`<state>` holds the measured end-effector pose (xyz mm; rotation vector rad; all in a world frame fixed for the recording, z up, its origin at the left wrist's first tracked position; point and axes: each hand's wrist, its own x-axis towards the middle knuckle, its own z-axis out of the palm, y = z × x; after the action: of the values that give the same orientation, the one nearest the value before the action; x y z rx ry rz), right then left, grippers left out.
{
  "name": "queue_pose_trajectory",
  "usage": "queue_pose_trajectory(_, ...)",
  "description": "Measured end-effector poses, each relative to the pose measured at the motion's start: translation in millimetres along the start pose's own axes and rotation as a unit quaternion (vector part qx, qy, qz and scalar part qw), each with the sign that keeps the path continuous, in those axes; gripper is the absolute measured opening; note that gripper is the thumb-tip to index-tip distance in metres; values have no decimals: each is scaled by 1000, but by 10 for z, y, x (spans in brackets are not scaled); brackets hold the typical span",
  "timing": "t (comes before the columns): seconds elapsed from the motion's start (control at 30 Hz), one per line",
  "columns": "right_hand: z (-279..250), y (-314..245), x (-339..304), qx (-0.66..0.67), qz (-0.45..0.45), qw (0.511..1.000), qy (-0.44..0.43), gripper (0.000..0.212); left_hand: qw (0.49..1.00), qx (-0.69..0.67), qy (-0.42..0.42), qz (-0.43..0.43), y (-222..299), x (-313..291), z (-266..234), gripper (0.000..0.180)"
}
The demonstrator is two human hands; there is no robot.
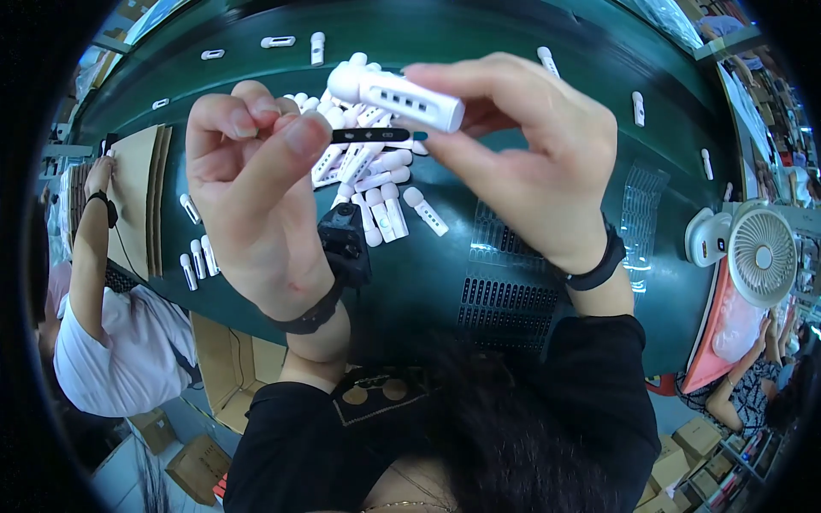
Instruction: The person picks up a white device and a black component, presses the component into the device, and sets it down. They then peel a black sticker from a sheet and press it onto the device before setting it aside.
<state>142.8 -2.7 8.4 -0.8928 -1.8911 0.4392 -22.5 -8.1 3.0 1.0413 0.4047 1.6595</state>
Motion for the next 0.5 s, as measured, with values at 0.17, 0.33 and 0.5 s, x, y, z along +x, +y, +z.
queue_pose_trajectory(0.17, -4, -48, -106, 39, -4, 999, 14, 33, 999, -23, -4, -37, -17, -39, 45, 30)
queue_pose_trajectory(0.33, -26, -100, -126, 21, 7, 1000, 12, 33, 999, -15, 5, -52, -33, -48, 86, 29)
queue_pose_trajectory(0.5, -32, -103, -135, 10, -1, 1000, 14, 32, 999, -24, 11, -44, -52, -45, 86, 30)
